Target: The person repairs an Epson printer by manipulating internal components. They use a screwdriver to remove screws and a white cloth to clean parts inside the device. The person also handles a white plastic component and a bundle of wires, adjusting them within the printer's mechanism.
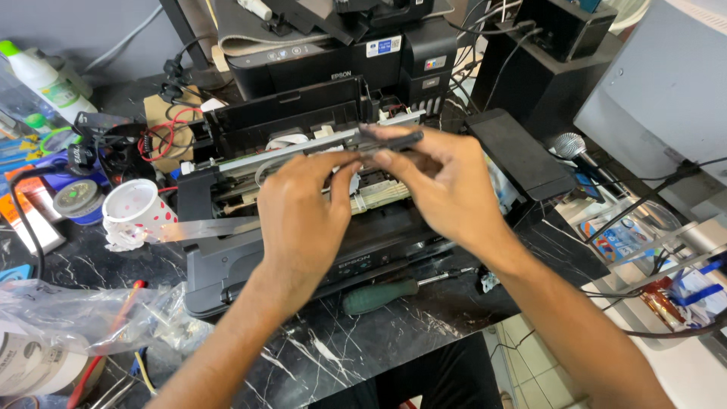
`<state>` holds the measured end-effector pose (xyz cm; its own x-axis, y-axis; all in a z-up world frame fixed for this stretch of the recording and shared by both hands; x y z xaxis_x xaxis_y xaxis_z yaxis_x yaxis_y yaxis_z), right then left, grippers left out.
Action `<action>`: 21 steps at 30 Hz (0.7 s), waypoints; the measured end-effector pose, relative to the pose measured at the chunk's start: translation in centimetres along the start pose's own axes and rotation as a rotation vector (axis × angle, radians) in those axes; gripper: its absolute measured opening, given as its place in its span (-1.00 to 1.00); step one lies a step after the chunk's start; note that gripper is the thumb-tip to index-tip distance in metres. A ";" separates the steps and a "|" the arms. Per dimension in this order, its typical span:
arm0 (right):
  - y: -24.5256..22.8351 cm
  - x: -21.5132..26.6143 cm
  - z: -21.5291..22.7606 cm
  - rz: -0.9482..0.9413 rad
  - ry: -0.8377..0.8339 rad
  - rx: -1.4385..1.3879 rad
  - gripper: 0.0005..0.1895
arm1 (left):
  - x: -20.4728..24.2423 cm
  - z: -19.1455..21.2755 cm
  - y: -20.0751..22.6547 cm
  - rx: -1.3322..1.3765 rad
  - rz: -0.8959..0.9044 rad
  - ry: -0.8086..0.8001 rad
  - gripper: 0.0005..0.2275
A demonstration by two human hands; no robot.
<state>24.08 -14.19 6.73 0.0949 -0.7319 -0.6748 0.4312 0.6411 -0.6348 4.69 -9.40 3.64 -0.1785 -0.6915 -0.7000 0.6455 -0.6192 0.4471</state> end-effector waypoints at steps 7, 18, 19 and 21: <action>1.1 -2.5 0.0 0.027 0.003 -0.007 -0.72 | -3.8 -0.5 -1.5 0.032 -0.108 -0.091 -0.93; 5.5 -3.7 -0.3 -0.028 -0.113 0.033 -0.69 | -4.8 -4.7 -4.7 -0.046 0.033 -0.397 -0.79; 5.6 -3.8 -0.4 -0.033 -0.114 0.032 -0.69 | -4.7 -4.9 -5.0 -0.044 0.035 -0.402 -0.79; 5.8 -3.9 -0.4 -0.017 -0.123 0.027 -0.70 | -4.6 -5.5 -5.4 -0.024 0.010 -0.408 -0.75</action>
<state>25.82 -7.50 5.51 0.1964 -0.7662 -0.6118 0.4572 0.6235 -0.6342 6.11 -0.81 1.38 -0.4493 -0.7911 -0.4151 0.6648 -0.6065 0.4362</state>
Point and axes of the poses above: each hand's wrist, its own x-axis away from the middle knuckle, its own z-axis out of the back of the hand, y = z × x, the point moved 1 cm from there along -x, towards the middle knuckle, and after that the axes turned 9 degrees about z, right-handed, at the moved point
